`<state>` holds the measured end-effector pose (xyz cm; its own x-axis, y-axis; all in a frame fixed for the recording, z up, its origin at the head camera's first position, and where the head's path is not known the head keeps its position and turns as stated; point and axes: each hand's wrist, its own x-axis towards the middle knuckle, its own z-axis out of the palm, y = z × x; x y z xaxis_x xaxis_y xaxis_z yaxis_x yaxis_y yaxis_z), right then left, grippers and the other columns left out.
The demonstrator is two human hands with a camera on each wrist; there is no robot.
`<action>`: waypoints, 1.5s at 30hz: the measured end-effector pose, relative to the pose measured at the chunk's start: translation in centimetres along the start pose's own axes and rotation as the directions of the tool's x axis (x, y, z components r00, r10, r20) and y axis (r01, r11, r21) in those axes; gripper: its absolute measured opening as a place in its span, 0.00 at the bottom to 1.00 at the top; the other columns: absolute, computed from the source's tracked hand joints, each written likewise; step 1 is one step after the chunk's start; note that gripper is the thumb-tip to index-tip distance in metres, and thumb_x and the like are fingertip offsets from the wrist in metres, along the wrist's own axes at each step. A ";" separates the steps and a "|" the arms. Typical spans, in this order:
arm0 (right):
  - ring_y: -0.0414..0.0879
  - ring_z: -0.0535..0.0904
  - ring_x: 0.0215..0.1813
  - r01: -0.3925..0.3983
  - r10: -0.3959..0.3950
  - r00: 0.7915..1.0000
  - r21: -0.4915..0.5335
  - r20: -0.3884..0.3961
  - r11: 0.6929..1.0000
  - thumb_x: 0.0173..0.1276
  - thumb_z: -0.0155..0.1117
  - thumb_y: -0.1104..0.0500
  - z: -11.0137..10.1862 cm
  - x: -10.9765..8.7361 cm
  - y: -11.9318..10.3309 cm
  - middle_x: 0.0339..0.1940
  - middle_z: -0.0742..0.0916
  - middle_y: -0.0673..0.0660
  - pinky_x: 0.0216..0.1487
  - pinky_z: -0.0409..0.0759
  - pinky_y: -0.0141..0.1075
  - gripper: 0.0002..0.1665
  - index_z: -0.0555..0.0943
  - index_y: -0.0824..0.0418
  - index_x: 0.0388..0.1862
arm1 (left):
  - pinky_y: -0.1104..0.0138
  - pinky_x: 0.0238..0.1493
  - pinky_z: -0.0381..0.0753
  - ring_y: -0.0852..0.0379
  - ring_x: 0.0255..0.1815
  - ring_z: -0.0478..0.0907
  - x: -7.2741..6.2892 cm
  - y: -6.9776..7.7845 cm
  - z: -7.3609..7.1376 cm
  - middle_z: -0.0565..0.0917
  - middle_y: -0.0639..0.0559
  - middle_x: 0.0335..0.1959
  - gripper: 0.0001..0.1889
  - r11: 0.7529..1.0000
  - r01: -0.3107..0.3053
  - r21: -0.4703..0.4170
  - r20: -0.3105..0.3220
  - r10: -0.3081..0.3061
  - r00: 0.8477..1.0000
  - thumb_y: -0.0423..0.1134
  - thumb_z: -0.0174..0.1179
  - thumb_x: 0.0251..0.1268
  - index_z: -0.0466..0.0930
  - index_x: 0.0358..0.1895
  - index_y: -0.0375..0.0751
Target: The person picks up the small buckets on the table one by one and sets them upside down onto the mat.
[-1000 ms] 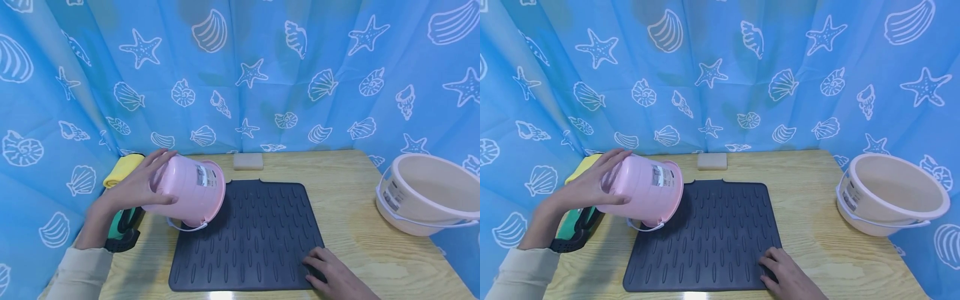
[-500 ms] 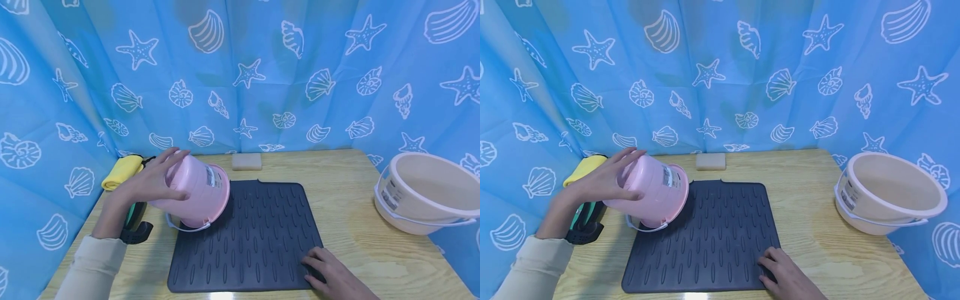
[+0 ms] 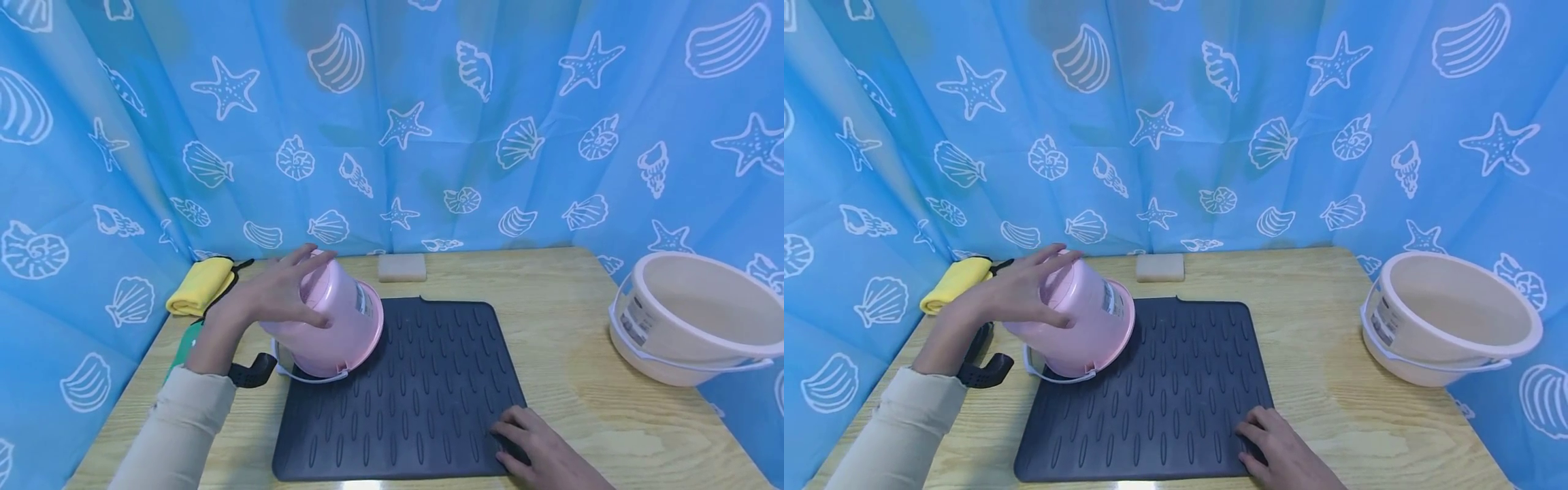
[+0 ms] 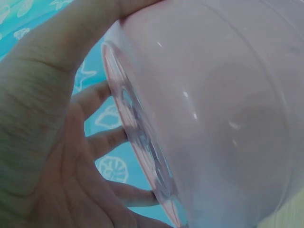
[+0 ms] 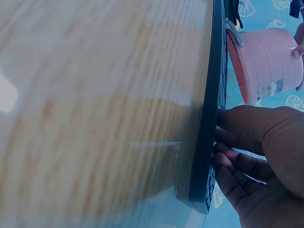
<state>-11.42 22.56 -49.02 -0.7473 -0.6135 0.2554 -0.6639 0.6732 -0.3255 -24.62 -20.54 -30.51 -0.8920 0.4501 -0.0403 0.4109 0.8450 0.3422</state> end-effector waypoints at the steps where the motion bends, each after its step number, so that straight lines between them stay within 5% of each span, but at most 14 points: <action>1: 0.34 0.71 0.41 0.002 -0.002 1.000 0.004 0.000 1.000 0.59 0.76 0.58 0.0 0.0 0.1 0.42 0.77 0.45 0.36 0.78 0.33 0.16 0.86 0.60 0.46 | 0.28 0.67 0.44 0.27 0.76 0.49 0.2 0.2 0.1 0.47 0.37 0.80 0.55 1.000 -0.004 0.004 0.005 0.004 1.000 0.60 0.73 0.49 0.54 0.80 0.52; 13: 0.35 0.71 0.42 -0.025 0.025 1.000 -0.006 0.010 1.000 0.60 0.76 0.57 -0.2 -0.3 -0.2 0.43 0.77 0.45 0.36 0.78 0.33 0.16 0.86 0.59 0.47 | 0.31 0.70 0.33 0.32 0.78 0.46 2.3 1.3 0.5 0.46 0.36 0.80 0.55 1.000 0.020 0.014 0.076 -0.021 0.997 0.56 0.73 0.49 0.53 0.80 0.50; 21: 0.34 0.70 0.42 -0.043 0.043 0.999 -0.004 0.019 0.999 0.61 0.75 0.57 -0.2 -0.1 -0.3 0.43 0.77 0.44 0.36 0.78 0.32 0.16 0.86 0.59 0.47 | 0.30 0.69 0.36 0.30 0.77 0.49 3.4 2.1 0.9 0.46 0.37 0.81 0.55 0.998 0.053 0.036 0.111 -0.057 0.992 0.57 0.74 0.48 0.53 0.81 0.52; 39: 0.36 0.71 0.42 -0.038 0.037 0.999 0.009 0.028 0.999 0.62 0.75 0.57 -0.1 -0.2 -0.1 0.44 0.77 0.45 0.37 0.78 0.33 0.16 0.86 0.59 0.48 | 0.24 0.63 0.42 0.12 0.70 0.34 4.5 3.7 1.4 0.42 0.39 0.81 0.57 0.987 0.132 0.095 0.174 -0.147 0.974 0.58 0.74 0.48 0.50 0.81 0.57; 45: 0.37 0.72 0.43 -0.021 0.021 1.000 0.000 0.021 1.000 0.61 0.75 0.57 -0.1 -0.3 0.1 0.44 0.78 0.45 0.38 0.78 0.33 0.16 0.86 0.58 0.49 | 0.23 0.62 0.43 0.13 0.71 0.32 4.8 4.2 1.5 0.42 0.41 0.82 0.57 0.981 0.164 0.100 0.185 -0.180 0.966 0.57 0.74 0.48 0.50 0.81 0.59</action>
<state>-11.26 22.85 -49.07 -0.7601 -0.6080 0.2294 -0.6483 0.6859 -0.3305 -26.90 -14.40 -30.66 -0.9009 0.3360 -0.2747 0.2760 0.9320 0.2349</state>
